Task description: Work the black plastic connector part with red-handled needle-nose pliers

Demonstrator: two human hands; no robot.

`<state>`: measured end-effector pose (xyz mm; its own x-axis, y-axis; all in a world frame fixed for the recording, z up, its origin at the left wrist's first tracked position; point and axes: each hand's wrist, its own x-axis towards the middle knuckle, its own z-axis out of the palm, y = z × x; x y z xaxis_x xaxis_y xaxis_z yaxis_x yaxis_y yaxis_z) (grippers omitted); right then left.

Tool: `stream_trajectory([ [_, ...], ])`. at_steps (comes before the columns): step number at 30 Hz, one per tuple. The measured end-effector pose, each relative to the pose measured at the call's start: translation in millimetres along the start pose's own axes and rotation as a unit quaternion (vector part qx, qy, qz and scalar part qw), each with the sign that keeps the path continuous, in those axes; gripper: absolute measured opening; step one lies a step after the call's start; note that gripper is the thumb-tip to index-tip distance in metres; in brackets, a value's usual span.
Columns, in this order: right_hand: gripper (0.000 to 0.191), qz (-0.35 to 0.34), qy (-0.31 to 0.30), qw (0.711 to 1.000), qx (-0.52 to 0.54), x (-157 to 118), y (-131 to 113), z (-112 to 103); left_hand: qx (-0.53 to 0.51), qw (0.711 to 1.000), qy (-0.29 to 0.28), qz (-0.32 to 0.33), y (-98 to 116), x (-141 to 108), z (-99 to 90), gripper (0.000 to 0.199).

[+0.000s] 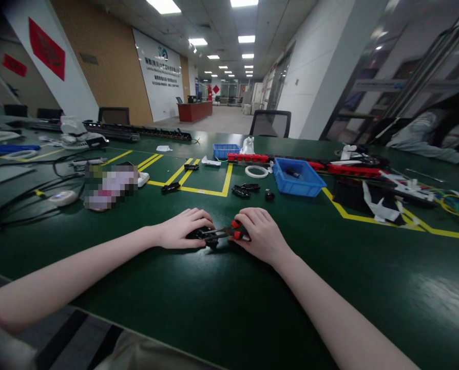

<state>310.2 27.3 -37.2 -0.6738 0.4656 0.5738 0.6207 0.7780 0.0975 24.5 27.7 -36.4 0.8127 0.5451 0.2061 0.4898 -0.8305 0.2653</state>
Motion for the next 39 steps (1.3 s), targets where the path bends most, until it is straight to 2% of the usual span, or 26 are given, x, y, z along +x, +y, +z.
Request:
stream_trajectory([
  [9, 0.034, -0.029, 0.011, 0.999, -0.009, -4, 5, 2, -0.015, 1.0, 0.004, -0.001, 0, 0, -4.1, 0.037],
  [15, 0.026, -0.03, 0.013, 0.999, 0.005, -4, 3, -1, -0.013, 1.0, -0.002, 0.013, -3, -1, -3.8, 0.04],
  [19, 0.039, -0.023, 0.003, 1.0, 0.02, -1, 2, -3, 0.001, 1.0, 0.003, 0.015, -3, -2, -2.9, 0.038],
  [21, 0.039, -0.02, -0.006, 0.999, 0.029, -1, 2, -4, 0.014, 1.0, 0.005, 0.015, -2, -2, -2.2, 0.038],
  [26, 0.029, 0.014, -0.015, 0.998, 0.051, -2, 6, -2, 0.022, 1.0, -0.013, 0.003, 1, -2, -1.8, 0.034],
  [32, 0.027, 0.071, -0.003, 0.996, 0.055, 2, 13, 1, -0.012, 0.999, -0.024, -0.018, 2, 0, -2.5, 0.031],
  [39, 0.027, 0.092, 0.01, 0.994, 0.055, 5, 12, -2, -0.045, 0.999, -0.02, -0.017, 3, 1, -4.8, 0.029],
])
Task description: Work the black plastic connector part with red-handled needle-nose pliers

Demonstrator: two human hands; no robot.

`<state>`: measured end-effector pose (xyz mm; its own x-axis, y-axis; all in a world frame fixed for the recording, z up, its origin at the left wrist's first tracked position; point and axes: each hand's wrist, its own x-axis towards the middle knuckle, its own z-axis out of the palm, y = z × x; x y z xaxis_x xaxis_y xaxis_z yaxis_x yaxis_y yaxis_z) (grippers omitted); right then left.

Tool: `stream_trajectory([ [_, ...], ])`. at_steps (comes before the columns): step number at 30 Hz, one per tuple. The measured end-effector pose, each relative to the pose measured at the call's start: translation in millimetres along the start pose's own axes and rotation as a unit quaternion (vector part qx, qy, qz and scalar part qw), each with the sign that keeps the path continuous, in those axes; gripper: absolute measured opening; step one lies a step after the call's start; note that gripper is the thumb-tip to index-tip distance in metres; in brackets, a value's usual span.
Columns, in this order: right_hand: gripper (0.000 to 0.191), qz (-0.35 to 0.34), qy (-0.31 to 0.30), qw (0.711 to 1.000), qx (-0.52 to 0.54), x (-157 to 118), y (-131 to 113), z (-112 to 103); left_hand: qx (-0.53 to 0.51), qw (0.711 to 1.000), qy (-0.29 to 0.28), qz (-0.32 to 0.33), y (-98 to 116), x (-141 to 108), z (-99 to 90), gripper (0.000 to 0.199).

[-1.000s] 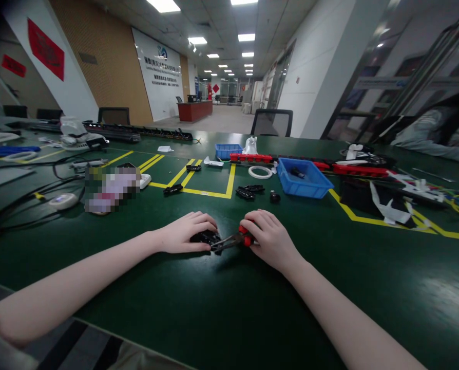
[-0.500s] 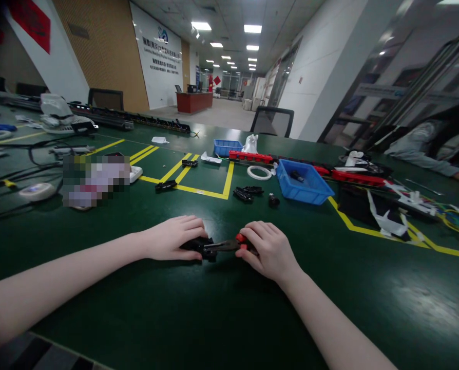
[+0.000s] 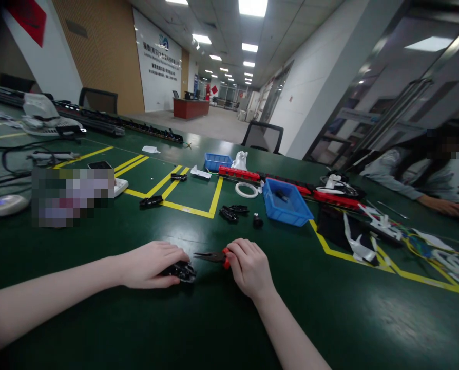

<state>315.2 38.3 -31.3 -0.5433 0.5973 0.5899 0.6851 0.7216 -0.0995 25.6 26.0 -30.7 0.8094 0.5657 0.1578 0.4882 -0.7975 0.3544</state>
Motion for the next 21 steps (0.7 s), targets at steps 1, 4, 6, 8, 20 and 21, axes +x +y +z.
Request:
stream_trajectory([
  [1, 0.028, 0.0, 0.001, 1.0, 0.001, 0, 0, 0, -0.007, 1.0, 0.001, -0.001, 0, 0, -0.6, 0.028],
  [4, 0.027, -0.002, 0.004, 1.0, 0.003, 1, -2, -1, -0.018, 1.0, 0.0, -0.011, 1, -1, -1.2, 0.025],
  [6, 0.025, -0.004, 0.004, 1.0, 0.002, 1, -3, -1, -0.02, 1.0, -0.004, -0.017, 0, -1, -0.3, 0.025],
  [8, 0.024, -0.008, 0.002, 1.0, 0.001, 1, -4, 0, -0.017, 1.0, -0.009, -0.019, -1, -1, 1.2, 0.025],
  [20, 0.023, -0.023, -0.003, 1.0, 0.021, 2, -12, 6, 0.013, 0.999, -0.018, -0.044, -4, -4, 5.2, 0.046],
  [21, 0.024, -0.029, -0.003, 0.999, 0.022, 2, -14, 7, 0.013, 0.999, -0.018, -0.045, -4, -4, 5.0, 0.045],
])
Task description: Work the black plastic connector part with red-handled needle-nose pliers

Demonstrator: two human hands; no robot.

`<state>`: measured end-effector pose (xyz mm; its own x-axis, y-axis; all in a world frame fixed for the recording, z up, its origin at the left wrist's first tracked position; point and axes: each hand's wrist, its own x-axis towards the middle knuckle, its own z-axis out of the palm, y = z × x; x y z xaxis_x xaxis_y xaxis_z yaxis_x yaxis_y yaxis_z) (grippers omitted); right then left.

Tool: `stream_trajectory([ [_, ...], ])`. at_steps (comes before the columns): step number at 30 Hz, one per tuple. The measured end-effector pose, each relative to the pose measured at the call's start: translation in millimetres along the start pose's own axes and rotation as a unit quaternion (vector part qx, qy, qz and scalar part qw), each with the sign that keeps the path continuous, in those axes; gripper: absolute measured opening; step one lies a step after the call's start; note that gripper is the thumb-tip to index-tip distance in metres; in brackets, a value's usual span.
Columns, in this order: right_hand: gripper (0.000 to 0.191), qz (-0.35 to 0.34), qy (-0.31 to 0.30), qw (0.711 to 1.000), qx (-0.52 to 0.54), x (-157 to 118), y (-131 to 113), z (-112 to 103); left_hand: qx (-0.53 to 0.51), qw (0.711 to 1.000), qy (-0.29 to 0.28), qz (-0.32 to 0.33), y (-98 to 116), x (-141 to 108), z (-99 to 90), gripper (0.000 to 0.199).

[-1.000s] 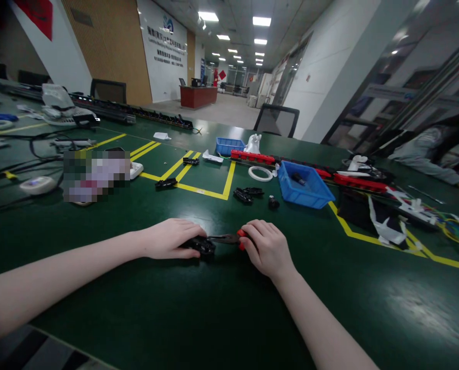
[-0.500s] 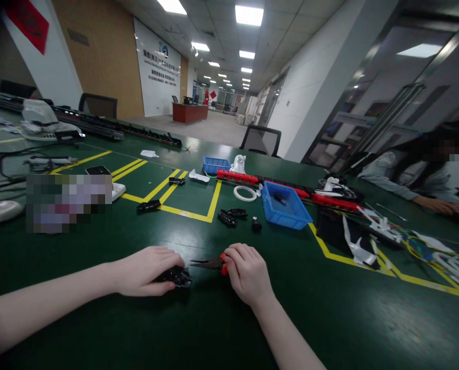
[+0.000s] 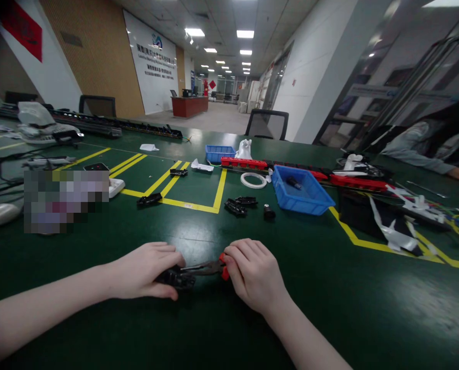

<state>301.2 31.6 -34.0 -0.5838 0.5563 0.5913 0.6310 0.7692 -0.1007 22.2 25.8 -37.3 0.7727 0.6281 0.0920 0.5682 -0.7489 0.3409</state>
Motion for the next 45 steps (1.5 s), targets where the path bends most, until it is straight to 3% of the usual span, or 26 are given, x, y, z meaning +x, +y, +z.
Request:
stream_trajectory([
  [9, 0.025, -0.024, -0.006, 0.999, -0.029, 3.0, -10.7, 3.5, 0.02, 1.0, 0.012, -0.006, 1.2, -0.4, -1.1, 0.042],
  [31, 0.021, -0.046, 0.004, 0.998, -0.051, 1.2, -3.7, 4.5, 0.033, 0.999, 0.003, -0.005, 0.7, 0.5, -3.9, 0.042],
  [38, 0.021, -0.011, 0.011, 0.999, -0.038, 1.4, -3.3, 3.1, 0.046, 0.999, 0.009, -0.002, -0.1, 0.3, -2.4, 0.043],
  [45, 0.022, -0.041, -0.009, 0.997, -0.059, 2.3, -4.5, 4.2, 0.054, 0.998, 0.009, -0.008, 1.6, 1.3, -2.6, 0.043],
])
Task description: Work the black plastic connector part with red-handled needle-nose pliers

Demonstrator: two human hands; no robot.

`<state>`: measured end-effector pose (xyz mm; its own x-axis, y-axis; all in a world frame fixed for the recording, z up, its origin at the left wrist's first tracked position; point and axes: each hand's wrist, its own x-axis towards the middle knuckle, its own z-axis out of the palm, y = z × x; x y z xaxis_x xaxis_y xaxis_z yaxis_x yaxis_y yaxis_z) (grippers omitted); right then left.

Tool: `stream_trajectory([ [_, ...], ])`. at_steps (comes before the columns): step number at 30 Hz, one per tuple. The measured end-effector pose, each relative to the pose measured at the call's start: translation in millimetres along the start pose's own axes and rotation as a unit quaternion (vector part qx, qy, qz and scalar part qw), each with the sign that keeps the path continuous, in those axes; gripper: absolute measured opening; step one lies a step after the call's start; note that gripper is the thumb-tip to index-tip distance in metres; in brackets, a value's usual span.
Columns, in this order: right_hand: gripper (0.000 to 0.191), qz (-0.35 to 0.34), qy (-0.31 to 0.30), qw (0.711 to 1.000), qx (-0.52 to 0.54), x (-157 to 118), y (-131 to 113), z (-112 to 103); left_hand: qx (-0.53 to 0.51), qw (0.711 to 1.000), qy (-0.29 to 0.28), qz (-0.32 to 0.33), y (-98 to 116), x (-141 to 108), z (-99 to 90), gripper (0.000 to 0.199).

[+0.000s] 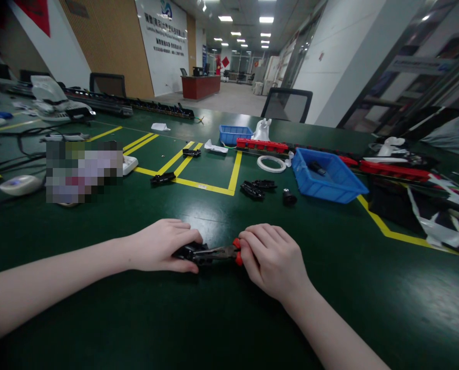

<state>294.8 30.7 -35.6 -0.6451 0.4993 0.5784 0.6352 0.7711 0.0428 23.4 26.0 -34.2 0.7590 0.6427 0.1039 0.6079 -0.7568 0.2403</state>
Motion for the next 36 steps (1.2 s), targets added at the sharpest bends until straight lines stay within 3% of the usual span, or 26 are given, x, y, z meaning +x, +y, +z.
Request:
stream_trajectory([
  [14, 0.024, -0.011, -0.009, 1.0, -0.002, 0.5, -1.3, -1.6, -0.003, 1.0, 0.0, -0.007, 0.9, 0.4, -1.2, 0.042],
  [22, 0.024, -0.02, 0.0, 0.999, -0.025, 0.9, -0.5, -3.8, -0.002, 0.999, -0.011, -0.044, 5.3, 2.0, -4.2, 0.044],
  [36, 0.025, -0.029, -0.022, 0.998, -0.041, 2.2, -2.5, -5.1, 0.014, 1.0, -0.002, -0.009, 1.3, 1.4, -0.9, 0.047],
])
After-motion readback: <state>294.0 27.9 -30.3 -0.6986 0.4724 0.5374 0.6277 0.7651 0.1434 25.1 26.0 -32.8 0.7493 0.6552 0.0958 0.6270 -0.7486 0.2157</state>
